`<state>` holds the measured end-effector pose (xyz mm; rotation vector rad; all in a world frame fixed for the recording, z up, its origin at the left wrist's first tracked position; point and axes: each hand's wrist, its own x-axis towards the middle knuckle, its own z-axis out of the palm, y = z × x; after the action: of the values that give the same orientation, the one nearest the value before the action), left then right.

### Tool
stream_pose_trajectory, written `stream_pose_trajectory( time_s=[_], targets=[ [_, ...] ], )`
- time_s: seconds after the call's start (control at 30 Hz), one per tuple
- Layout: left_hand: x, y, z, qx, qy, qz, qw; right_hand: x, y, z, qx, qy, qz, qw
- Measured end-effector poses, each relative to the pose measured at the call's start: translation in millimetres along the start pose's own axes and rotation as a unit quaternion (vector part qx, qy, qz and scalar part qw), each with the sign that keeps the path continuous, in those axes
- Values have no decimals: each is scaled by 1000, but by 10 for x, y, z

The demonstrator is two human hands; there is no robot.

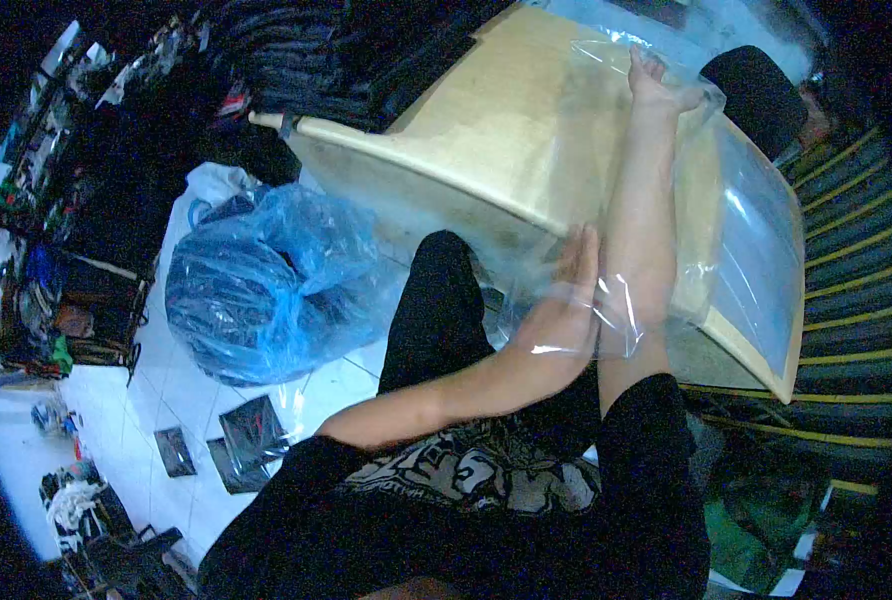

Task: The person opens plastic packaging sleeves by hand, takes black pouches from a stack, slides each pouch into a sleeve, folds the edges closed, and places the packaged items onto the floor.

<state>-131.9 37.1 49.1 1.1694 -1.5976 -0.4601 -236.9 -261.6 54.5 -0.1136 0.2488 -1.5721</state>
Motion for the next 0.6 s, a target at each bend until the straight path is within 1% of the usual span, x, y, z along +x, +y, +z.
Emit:
stream_pose_trajectory(
  time_s=[0.03,0.1,0.13,0.2,0.23,0.27,0.3,0.37,0.43,0.47,0.53,0.57,0.6],
  targets=[
    [61,-67,89,-93,-14,-73,993,-52,9,3,-4,5,6,1000],
    [410,-453,435,-112,172,3,979,-179,101,76,-6,14,18,1000],
    [640,-560,506,-198,184,-65,961,-203,156,90,-8,20,24,999],
    [1121,-741,617,-317,190,-143,918,-189,241,101,2,28,26,999],
    [1315,-797,610,-416,195,-155,875,-247,292,178,12,37,25,999],
    [1507,-864,618,-509,204,-166,820,-264,334,276,22,48,28,998],
    [1675,-897,662,-647,212,-175,712,-286,400,332,34,68,35,997],
    [2036,-963,704,-598,286,-175,728,-262,421,466,36,93,40,994],
    [2333,-923,757,-609,296,-160,719,-360,350,595,-1,83,31,996],
    [2369,-901,804,-609,305,-161,714,-256,239,493,-72,34,0,997],
    [2481,-948,754,-611,329,-149,705,-119,48,376,-204,-54,-75,975],
    [2494,-901,773,-601,350,-136,706,-157,-73,309,-301,-64,-154,939],
    [2508,-854,795,-590,370,-123,707,-173,-214,269,-383,-60,-233,892]
  ],
)
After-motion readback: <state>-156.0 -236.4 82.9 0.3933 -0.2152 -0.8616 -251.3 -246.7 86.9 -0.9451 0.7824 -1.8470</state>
